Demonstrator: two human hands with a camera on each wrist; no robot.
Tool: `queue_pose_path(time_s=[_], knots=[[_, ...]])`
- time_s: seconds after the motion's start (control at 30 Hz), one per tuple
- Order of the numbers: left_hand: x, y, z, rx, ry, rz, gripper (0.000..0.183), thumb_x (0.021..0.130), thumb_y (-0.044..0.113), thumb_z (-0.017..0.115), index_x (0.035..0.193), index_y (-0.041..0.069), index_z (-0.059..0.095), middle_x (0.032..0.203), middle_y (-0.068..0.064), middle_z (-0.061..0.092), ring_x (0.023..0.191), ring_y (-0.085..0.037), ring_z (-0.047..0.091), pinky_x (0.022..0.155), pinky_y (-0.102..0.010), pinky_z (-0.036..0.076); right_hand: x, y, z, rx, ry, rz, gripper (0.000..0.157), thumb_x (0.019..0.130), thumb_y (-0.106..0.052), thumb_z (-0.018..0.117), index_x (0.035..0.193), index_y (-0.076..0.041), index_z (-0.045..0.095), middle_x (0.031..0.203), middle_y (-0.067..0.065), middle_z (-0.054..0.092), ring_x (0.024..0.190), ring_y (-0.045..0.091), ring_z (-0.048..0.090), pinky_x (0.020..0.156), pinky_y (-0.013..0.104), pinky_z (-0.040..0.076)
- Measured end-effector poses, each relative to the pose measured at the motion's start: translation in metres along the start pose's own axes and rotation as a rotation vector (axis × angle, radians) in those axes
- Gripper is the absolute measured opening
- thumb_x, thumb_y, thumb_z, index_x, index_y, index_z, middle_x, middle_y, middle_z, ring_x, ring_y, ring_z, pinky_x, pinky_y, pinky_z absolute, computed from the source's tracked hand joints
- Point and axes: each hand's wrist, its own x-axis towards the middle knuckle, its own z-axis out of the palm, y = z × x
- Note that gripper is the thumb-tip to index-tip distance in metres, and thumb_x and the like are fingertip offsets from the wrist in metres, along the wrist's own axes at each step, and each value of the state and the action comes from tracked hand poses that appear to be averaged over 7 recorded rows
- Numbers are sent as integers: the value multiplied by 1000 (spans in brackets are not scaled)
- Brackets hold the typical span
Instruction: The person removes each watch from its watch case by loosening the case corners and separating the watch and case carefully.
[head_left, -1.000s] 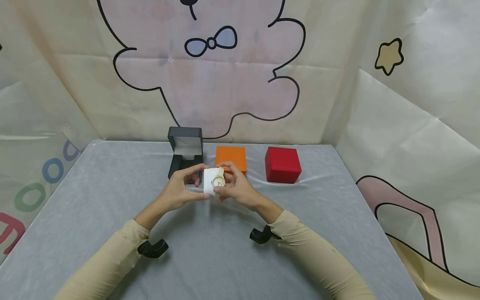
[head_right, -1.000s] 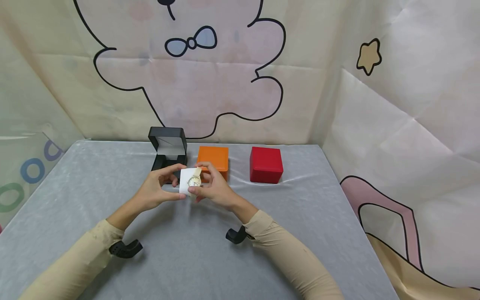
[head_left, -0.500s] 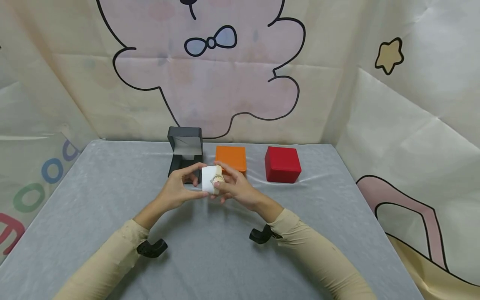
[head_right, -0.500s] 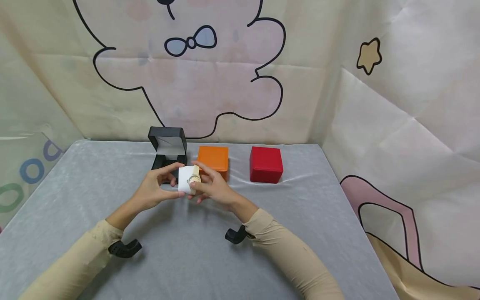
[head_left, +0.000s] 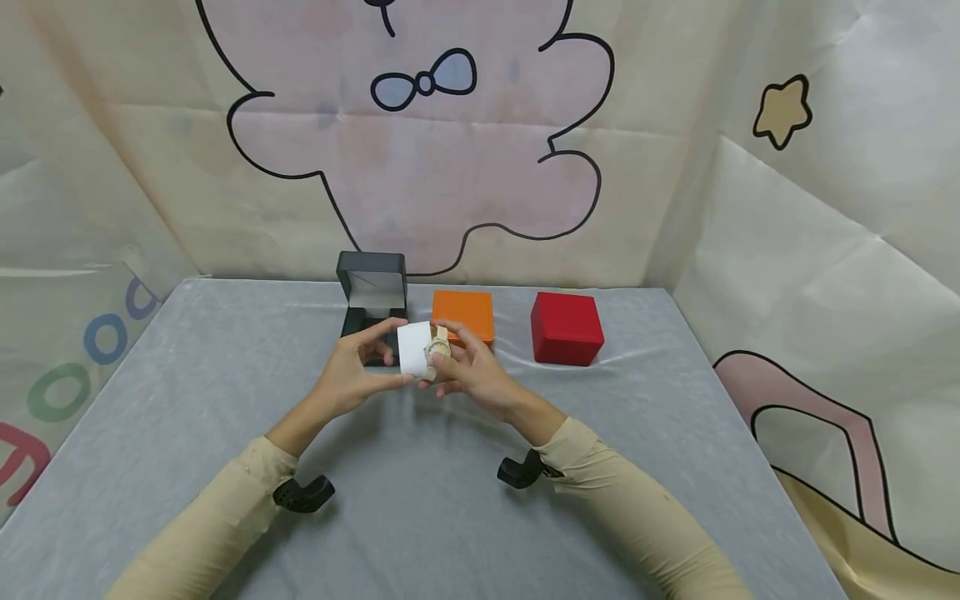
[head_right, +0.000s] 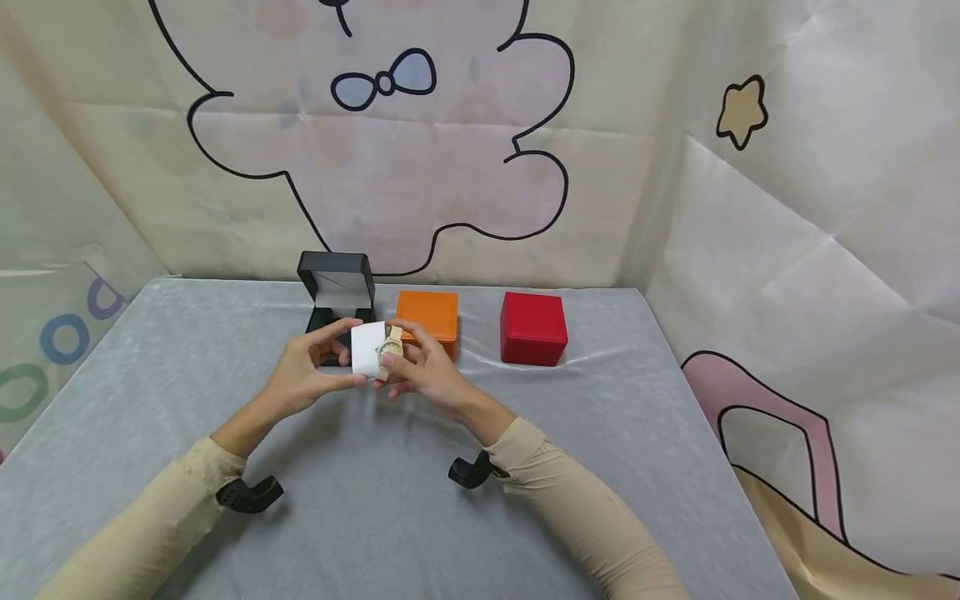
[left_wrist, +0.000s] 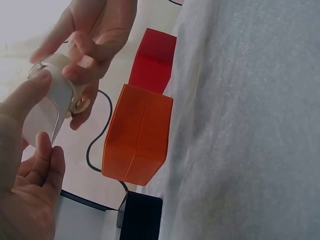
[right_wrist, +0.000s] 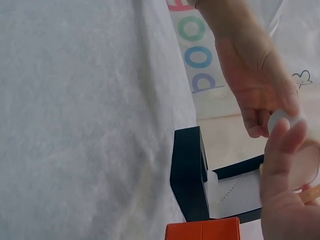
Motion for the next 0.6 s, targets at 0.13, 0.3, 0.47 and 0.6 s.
queue_pose_path(time_s=[0.13, 0.3, 0.47, 0.6], knots=[[0, -1, 0, -4, 4, 1, 75, 75, 3, 88, 143, 9, 56, 86, -13, 58, 80, -32, 58, 82, -28, 52, -1, -1, -1, 7, -10, 33, 55, 108, -22, 47, 160, -27, 28, 133, 9, 52, 92, 16, 70, 78, 23, 54], [0, -2, 1, 6, 21, 16, 76, 76, 0, 86, 144, 7, 54, 84, -14, 58, 78, -26, 59, 82, -28, 53, -2, -5, 3, 89, -12, 117, 54, 110, -18, 41, 161, -29, 27, 152, 9, 38, 102, 18, 64, 86, 24, 49], [0, -1, 1, 13, 31, 21, 75, 76, 0, 86, 144, 6, 54, 83, -13, 59, 77, -17, 58, 82, -21, 51, -2, -7, 5, 178, -18, 152, 56, 109, -11, 39, 162, -24, 25, 163, 11, 26, 118, 25, 56, 110, 38, 42], [0, 0, 0, 15, 35, 18, 76, 76, 0, 86, 144, 7, 54, 84, -13, 59, 77, -15, 58, 83, -24, 52, -1, -7, 6, 174, 11, 166, 61, 108, -7, 43, 163, -23, 22, 162, 14, 29, 121, 29, 55, 121, 48, 32]])
